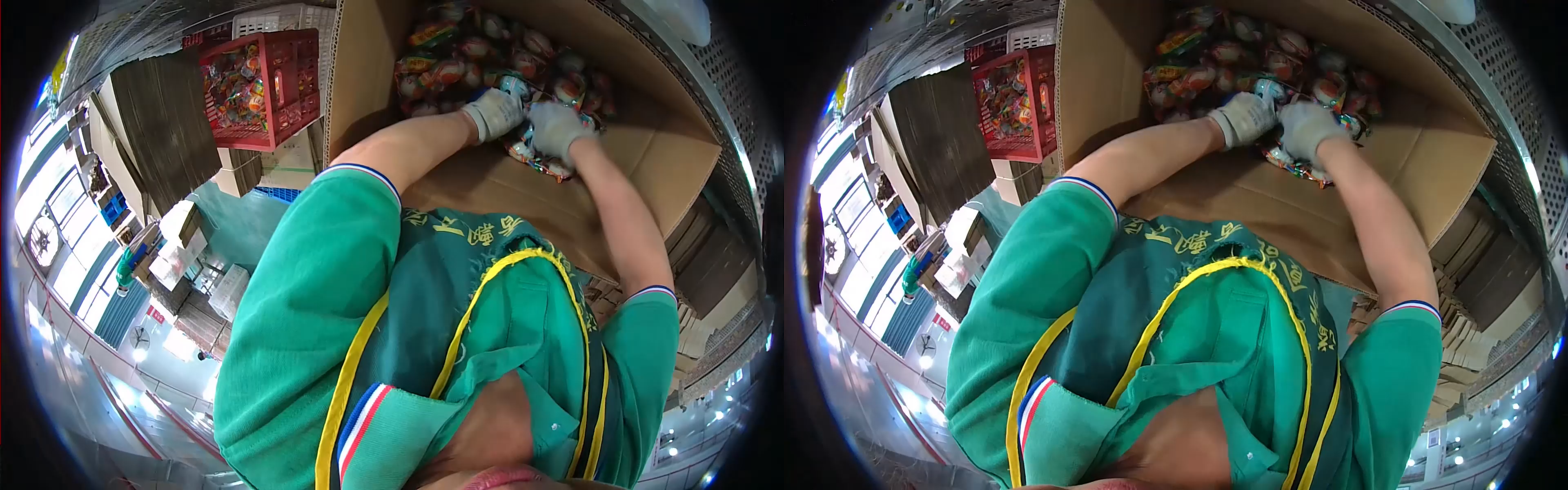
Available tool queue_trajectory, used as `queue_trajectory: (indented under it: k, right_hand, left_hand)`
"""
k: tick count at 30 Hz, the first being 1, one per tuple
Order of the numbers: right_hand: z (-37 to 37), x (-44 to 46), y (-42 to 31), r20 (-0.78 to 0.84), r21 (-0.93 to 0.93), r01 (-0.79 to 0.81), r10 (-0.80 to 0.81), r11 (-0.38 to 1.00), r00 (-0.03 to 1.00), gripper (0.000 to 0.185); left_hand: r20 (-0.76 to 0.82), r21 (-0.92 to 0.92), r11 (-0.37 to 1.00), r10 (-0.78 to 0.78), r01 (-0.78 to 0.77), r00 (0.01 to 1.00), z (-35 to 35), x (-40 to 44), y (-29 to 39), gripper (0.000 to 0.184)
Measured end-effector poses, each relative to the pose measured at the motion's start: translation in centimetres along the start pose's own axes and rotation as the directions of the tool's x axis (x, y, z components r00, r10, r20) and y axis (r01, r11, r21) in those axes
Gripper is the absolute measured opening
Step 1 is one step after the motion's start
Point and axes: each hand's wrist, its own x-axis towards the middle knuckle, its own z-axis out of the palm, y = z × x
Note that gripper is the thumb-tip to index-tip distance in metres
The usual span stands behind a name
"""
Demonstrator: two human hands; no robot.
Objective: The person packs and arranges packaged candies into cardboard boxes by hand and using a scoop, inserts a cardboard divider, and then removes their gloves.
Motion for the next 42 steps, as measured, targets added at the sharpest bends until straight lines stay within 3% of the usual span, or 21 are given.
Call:
queue_trajectory:
  k: [3, 4, 5, 7, 8, 9, 10, 12, 14, 15, 17, 20, 23, 25, 27, 29, 31, 37, 39, 41, 42]
  right_hand:
    - [3.5, 0.2, -0.3, 0.138, -0.138, -0.065, 0.084, 0.988, 0.987, 0.019]
    - [3.5, 0.5, -0.3, 0.135, -0.138, -0.06, 0.079, 0.989, 0.988, 0.019]
    - [3.1, 0.5, -0.2, 0.214, -0.262, 0.106, -0.05, 0.959, 0.976, 0.019]
    - [1.0, 1.6, 0.2, 0.294, -0.35, 0.265, -0.163, 0.898, 0.942, 0.02]
    - [-1.0, 2.4, -0.6, 0.288, -0.322, 0.259, -0.167, 0.91, 0.943, 0.02]
    - [-6.5, 1.8, -3.0, 0.153, -0.033, 0.08, -0.074, 0.996, 0.985, 0.023]
    - [-6.8, 3.5, -3.1, -0.173, 0.074, 0.136, -0.122, 0.988, 0.977, 0.031]
    - [-6.9, 6.1, -4.7, -0.608, 0.043, 0.339, -0.245, 0.94, 0.756, 0.041]
    - [-5.8, 7.2, -7.2, -0.398, 0.002, 0.263, -0.24, 0.965, 0.885, 0.043]
    - [-4.6, 7.5, -7.5, -0.344, 0.007, 0.199, -0.184, 0.98, 0.921, 0.046]
    - [-2.7, 7.7, -6.7, -0.288, 0.004, 0.135, -0.129, 0.991, 0.949, 0.049]
    - [-1.8, 7.8, -2.7, -0.367, 0.661, 0.122, 0.177, 0.74, 0.913, 0.049]
    - [-3.2, 8.0, -2.3, -0.312, 0.706, 0.156, 0.105, 0.69, 0.944, 0.048]
    - [-3.2, 9.1, -3.9, -0.391, 0.703, 0.224, 0.104, 0.675, 0.914, 0.044]
    - [-5.5, 8.4, -6.6, -0.531, 0.429, 0.13, 0.134, 0.894, 0.837, 0.041]
    - [-3.8, 11.6, -7.7, -0.378, 0.273, 0.054, 0.056, 0.961, 0.924, 0.034]
    - [-1.7, 15.1, -7.8, -0.516, 0.259, 0.224, -0.061, 0.94, 0.855, 0.039]
    - [-4.4, 13.8, -6.5, -0.373, 0.289, 0.259, -0.14, 0.922, 0.917, 0.034]
    - [-4.7, 10.8, -5.3, -0.331, 0.294, 0.284, -0.182, 0.913, 0.926, 0.029]
    - [-2.3, 7.4, -5.5, -0.377, 0.049, 0.585, -0.528, 0.809, 0.761, 0.028]
    - [-1.3, 6.7, -6.3, -0.141, -0.032, 0.51, -0.509, 0.86, 0.849, 0.035]
  left_hand:
    - [-0.103, -0.305, 0.948, 0.065, -0.094, 0.993, -1.0, -0.1, -1.2, 0.028]
    - [0.032, -0.291, 0.957, 0.028, -0.017, 0.999, -2.5, 0.1, -1.5, 0.029]
    - [0.034, -0.294, 0.956, 0.028, -0.017, 0.999, -6.4, -0.3, -1.2, 0.029]
    - [0.313, -0.233, 0.872, -0.353, 0.431, 0.882, -14.0, -2.4, -1.3, 0.026]
    - [0.268, -0.354, 0.761, -0.474, 0.543, 0.839, -12.9, -3.5, -3.2, 0.024]
    - [0.24, -0.477, 0.622, -0.587, 0.62, 0.773, -11.3, -4.9, -5.0, 0.023]
    - [0.269, -0.344, 0.659, -0.613, 0.669, 0.742, -10.7, -6.7, -6.2, 0.028]
    - [0.295, -0.188, 0.678, -0.651, 0.71, 0.7, -9.1, -8.9, -6.4, 0.033]
    - [0.03, -0.502, 0.391, -0.884, 0.771, 0.467, -7.4, -10.8, -3.9, 0.045]
    - [0.443, -0.614, 0.018, -0.819, 0.789, 0.363, -10.1, -10.4, -2.9, 0.054]
    - [0.372, -0.484, 0.202, -0.833, 0.852, 0.409, -7.1, -11.1, -3.7, 0.054]
    - [0.433, -0.476, 0.135, -0.824, 0.869, 0.365, -6.2, -11.1, -3.8, 0.05]
    - [0.421, -0.336, 0.349, -0.775, 0.875, 0.471, -6.8, -11.0, -3.7, 0.044]
    - [0.424, -0.295, 0.402, -0.758, 0.867, 0.496, -7.3, -11.0, -3.5, 0.052]
    - [0.432, -0.258, 0.448, -0.739, 0.856, 0.517, -7.2, -10.8, -3.6, 0.061]
    - [0.491, -0.137, 0.603, -0.648, 0.786, 0.583, -6.8, -10.8, -3.8, 0.058]
    - [0.443, -0.115, 0.632, -0.658, 0.767, 0.609, -5.9, -10.7, -3.8, 0.056]
    - [0.538, -0.228, 0.678, -0.511, 0.699, 0.671, -1.8, -9.5, -5.4, 0.047]
    - [0.234, -0.094, 0.681, -0.694, 0.726, 0.681, 0.0, -9.1, -5.1, 0.049]
    - [0.277, -0.053, 0.694, -0.68, 0.718, 0.679, 0.6, -8.6, -5.6, 0.048]
    - [0.357, 0.133, 0.814, -0.572, 0.566, 0.738, -0.1, -8.2, -5.9, 0.049]
